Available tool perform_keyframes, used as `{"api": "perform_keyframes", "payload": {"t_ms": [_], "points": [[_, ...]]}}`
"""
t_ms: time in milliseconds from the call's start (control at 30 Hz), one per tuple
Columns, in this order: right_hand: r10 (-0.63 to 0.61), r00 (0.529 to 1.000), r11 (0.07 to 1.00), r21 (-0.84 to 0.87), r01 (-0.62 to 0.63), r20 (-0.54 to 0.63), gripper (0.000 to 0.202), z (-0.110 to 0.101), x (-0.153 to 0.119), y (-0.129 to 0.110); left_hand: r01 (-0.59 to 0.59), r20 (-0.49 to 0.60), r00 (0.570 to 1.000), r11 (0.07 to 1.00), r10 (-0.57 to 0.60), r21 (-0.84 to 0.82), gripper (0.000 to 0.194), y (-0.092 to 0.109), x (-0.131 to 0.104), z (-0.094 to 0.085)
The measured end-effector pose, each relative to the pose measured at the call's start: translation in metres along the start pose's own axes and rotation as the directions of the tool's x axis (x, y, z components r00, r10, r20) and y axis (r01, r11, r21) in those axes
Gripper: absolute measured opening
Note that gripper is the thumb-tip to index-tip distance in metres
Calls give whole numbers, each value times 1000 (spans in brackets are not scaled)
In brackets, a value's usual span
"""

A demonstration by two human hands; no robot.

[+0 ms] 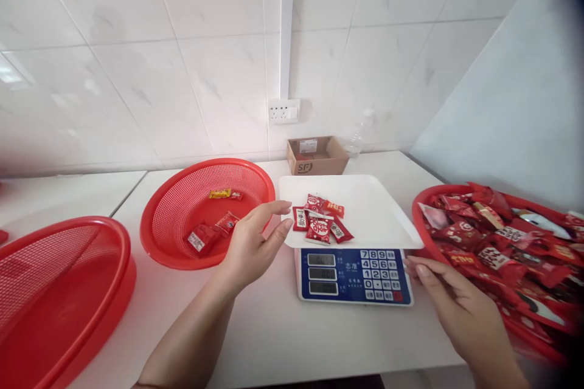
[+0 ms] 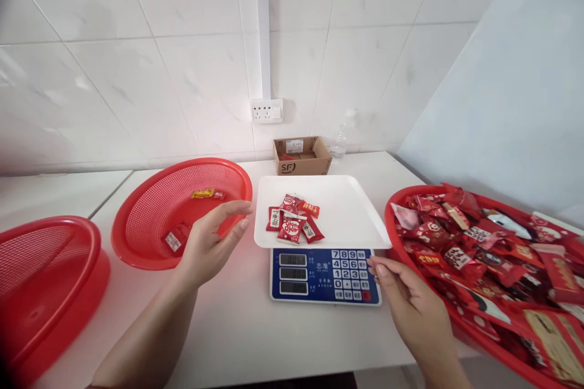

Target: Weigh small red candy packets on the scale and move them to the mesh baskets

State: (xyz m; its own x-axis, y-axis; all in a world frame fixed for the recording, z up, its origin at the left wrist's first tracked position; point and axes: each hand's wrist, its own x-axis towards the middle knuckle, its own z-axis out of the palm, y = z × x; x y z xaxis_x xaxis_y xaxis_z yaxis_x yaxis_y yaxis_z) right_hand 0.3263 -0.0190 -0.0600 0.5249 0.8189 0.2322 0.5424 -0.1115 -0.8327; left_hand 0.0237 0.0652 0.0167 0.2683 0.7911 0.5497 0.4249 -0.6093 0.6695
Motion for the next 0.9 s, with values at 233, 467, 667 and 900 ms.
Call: {"api": "perform_keyframes", "payload": {"t_ms": [233, 467, 667, 900], "points": [[6, 998, 995, 96, -11, 59, 32, 13, -3, -4, 32, 111, 993, 989, -49, 144, 20, -16, -28, 8], [41, 990, 990, 131, -58, 133, 36, 13, -4, 7, -141, 298, 952, 968, 74, 210, 32, -24, -34, 30], [15, 990, 996, 85, -27, 142, 39, 10, -6, 8, -208, 495, 869, 925, 26, 317, 50, -20, -21, 53], [-23, 985, 997, 76, 10, 172, 35, 5, -4, 20, -237, 632, 773, 899, -55, 369, 63, -11, -4, 67]]}}
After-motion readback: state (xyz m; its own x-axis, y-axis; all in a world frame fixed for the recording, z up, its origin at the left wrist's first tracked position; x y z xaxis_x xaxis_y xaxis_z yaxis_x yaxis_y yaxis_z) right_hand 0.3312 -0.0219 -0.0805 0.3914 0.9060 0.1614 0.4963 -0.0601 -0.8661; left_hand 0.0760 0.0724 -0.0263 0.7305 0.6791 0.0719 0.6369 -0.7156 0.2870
